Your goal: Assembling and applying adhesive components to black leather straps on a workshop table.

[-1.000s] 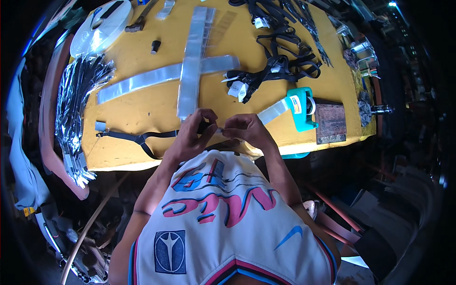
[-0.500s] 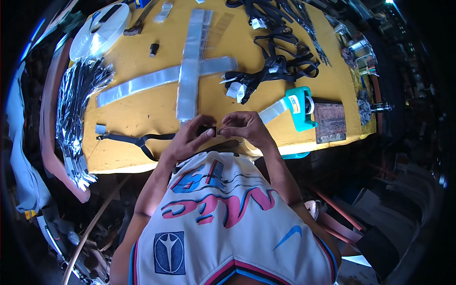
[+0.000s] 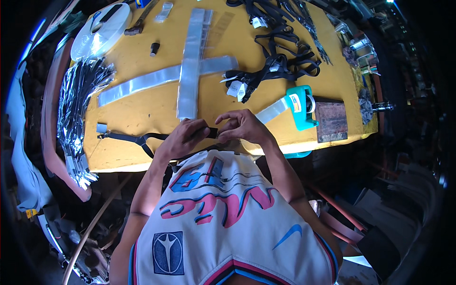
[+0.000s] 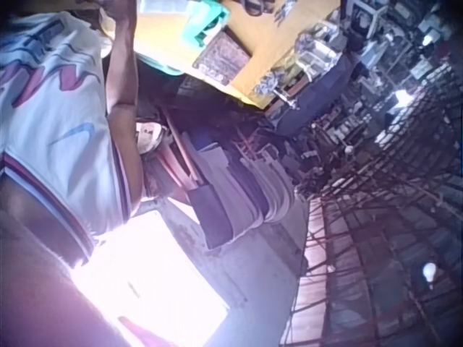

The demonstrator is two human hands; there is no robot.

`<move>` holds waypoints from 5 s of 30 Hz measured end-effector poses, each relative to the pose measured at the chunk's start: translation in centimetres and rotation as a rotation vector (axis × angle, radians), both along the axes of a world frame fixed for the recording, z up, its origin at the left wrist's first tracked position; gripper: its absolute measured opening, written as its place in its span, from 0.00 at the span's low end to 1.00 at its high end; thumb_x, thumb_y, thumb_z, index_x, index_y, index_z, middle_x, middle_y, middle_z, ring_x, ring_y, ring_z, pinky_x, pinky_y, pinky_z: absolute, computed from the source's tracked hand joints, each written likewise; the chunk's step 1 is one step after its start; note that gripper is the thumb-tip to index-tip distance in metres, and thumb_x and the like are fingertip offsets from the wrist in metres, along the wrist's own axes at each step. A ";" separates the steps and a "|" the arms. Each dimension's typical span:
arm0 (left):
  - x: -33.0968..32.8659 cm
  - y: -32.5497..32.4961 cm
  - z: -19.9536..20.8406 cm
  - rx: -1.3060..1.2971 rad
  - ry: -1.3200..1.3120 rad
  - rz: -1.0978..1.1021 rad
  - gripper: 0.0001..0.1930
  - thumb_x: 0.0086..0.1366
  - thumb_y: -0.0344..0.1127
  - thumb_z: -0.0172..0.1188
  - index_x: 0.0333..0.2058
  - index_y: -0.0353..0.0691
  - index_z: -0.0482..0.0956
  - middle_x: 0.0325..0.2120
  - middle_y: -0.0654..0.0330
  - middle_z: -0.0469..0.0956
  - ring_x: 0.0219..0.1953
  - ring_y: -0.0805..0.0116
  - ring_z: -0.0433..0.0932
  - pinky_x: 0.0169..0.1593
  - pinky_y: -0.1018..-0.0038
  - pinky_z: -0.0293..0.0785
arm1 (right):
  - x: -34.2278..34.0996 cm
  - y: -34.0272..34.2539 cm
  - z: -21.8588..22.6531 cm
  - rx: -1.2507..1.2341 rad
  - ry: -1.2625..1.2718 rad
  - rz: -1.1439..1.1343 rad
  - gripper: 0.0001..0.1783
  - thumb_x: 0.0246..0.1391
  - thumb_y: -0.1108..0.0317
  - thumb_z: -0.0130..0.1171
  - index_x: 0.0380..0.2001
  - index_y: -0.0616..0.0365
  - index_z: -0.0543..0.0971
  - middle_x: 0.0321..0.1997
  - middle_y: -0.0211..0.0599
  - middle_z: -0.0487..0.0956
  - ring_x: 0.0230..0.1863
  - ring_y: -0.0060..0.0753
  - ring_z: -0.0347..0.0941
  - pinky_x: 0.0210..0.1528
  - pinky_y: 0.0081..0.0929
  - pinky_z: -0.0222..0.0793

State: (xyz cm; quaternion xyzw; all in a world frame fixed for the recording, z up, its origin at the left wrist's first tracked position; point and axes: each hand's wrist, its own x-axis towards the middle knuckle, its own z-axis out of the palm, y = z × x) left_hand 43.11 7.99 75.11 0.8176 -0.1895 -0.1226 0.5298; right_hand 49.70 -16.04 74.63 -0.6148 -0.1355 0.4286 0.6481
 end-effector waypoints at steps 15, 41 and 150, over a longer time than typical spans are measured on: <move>-0.5 0.5 -0.3 -0.189 0.301 0.036 0.15 0.74 0.43 0.52 0.38 0.34 0.74 0.27 0.60 0.69 0.34 0.71 0.66 0.40 0.71 0.64 | -0.4 0.7 0.0 0.049 0.069 -0.024 0.34 0.46 0.78 0.71 0.59 0.65 0.72 0.36 0.43 0.86 0.37 0.25 0.83 0.45 0.22 0.78; -0.9 0.0 0.4 -0.029 0.048 0.062 0.12 0.69 0.35 0.52 0.35 0.30 0.75 0.27 0.46 0.76 0.32 0.48 0.75 0.38 0.61 0.70 | -1.8 0.7 0.1 0.233 0.056 -0.075 0.45 0.47 0.81 0.71 0.66 0.62 0.59 0.51 0.49 0.76 0.42 0.31 0.82 0.48 0.23 0.80; -1.8 0.0 -1.3 -0.625 0.282 0.299 0.08 0.62 0.28 0.68 0.36 0.35 0.77 0.30 0.63 0.80 0.32 0.79 0.78 0.37 0.81 0.75 | -2.1 -3.2 -1.0 -0.054 -0.136 -0.145 0.28 0.43 0.81 0.73 0.49 0.59 0.74 0.30 0.33 0.83 0.34 0.24 0.81 0.43 0.25 0.77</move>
